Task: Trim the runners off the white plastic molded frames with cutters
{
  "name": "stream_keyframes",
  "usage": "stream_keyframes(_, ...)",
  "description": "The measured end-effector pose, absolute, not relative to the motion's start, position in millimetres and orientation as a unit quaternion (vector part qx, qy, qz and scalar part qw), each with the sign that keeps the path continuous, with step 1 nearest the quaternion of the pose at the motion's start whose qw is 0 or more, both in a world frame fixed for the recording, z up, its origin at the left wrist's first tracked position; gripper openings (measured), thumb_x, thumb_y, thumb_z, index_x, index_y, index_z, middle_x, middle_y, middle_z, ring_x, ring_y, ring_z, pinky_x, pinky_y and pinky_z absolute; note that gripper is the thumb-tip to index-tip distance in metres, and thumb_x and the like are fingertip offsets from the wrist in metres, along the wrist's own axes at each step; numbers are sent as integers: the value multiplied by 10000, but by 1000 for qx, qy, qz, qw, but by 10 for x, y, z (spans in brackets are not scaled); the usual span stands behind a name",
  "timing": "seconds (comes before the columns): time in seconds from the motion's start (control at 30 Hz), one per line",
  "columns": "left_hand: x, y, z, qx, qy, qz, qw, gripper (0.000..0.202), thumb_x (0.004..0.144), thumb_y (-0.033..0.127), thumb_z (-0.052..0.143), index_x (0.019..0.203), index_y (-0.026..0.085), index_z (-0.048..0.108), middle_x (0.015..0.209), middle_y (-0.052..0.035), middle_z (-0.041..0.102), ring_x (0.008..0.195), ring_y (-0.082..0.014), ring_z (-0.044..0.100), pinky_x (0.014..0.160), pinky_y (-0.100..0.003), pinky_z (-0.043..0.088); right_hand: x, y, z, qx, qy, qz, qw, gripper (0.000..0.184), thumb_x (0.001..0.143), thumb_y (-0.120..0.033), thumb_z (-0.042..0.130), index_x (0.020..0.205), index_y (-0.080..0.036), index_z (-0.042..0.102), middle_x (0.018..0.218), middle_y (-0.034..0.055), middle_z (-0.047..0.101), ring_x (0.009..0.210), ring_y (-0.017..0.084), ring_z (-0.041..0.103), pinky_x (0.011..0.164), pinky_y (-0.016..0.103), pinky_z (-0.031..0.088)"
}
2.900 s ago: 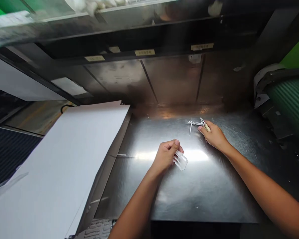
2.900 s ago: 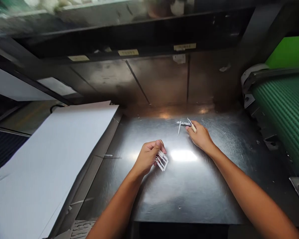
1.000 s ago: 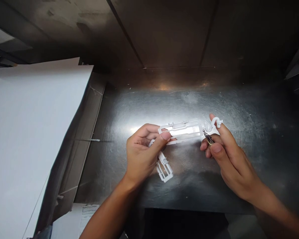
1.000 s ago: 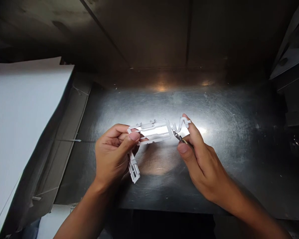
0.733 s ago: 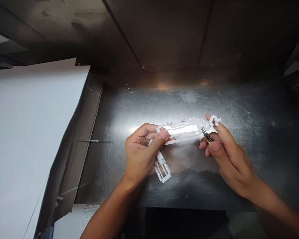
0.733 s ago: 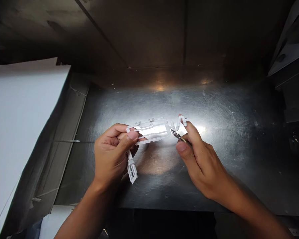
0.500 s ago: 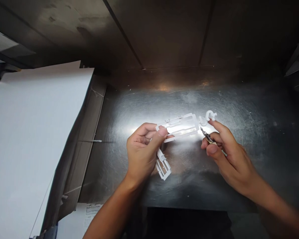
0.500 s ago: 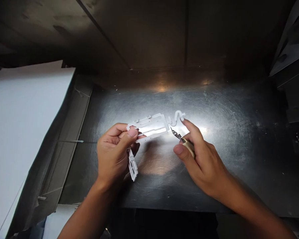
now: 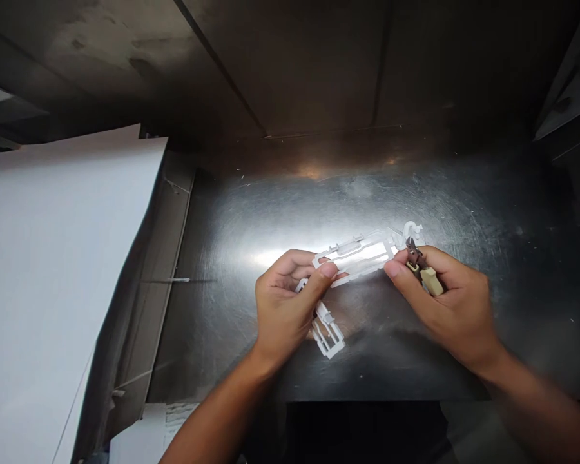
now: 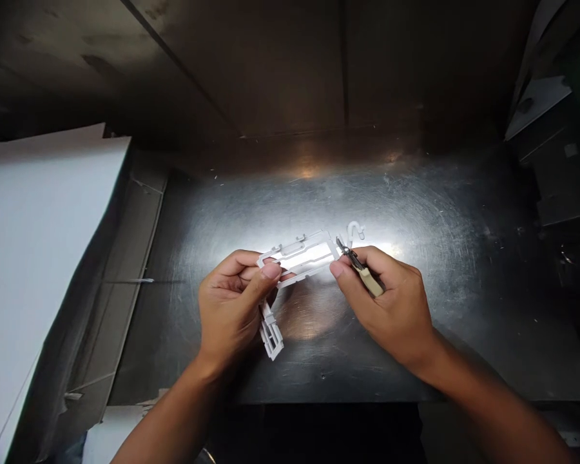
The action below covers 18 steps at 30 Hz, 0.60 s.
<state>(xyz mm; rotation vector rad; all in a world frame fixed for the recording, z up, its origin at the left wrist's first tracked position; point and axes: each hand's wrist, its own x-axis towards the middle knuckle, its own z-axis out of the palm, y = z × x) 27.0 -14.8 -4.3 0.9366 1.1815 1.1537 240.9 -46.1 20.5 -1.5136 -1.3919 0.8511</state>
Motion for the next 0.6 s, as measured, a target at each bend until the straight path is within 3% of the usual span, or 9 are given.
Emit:
stream_keyframes(0.13,268,-141,-55,409,509,494,574,301,924,415,1010,907,184,817,735,-30,799,724,-141,805,640,-117,580,2422,-462,178,-604,-566,339,447,185,1134,-262,735,952,-245,761,780,-44,658,613,150,548,548,255,434)
stream_keyframes(0.37,273,-99,-30,362,525,479,604,382,877,461,1029,888,169,782,676,-23,753,566,-115,695,533,-134,521,2433,-460,211,-583,-582,344,451,177,1146,-223,696,975,-242,733,737,-53,618,612,147,560,555,245,453)
stream_keyframes(0.43,272,-72,-8,334,524,461,634,389,866,442,1032,1051,183,807,681,-10,746,517,-100,641,492,-132,475,2432,-462,215,-579,-589,342,448,188,1145,-217,684,961,-238,717,738,-48,616,606,149,555,556,253,457)
stream_keyframes(0.53,269,-11,15,272,521,403,701,599,830,438,1034,1315,185,790,714,-16,749,457,-71,550,426,-116,372,2437,-478,203,-573,-596,342,447,189,1148,-232,682,962,-238,716,733,-42,608,593,155,545,557,267,461)
stream_keyframes(0.6,270,34,12,226,510,367,744,605,791,423,1029,1282,150,805,717,-19,734,414,-41,456,386,-114,319,2449,-493,192,-570,-598,341,448,170,1153,-240,686,990,-245,732,739,-42,614,585,155,544,555,267,466)
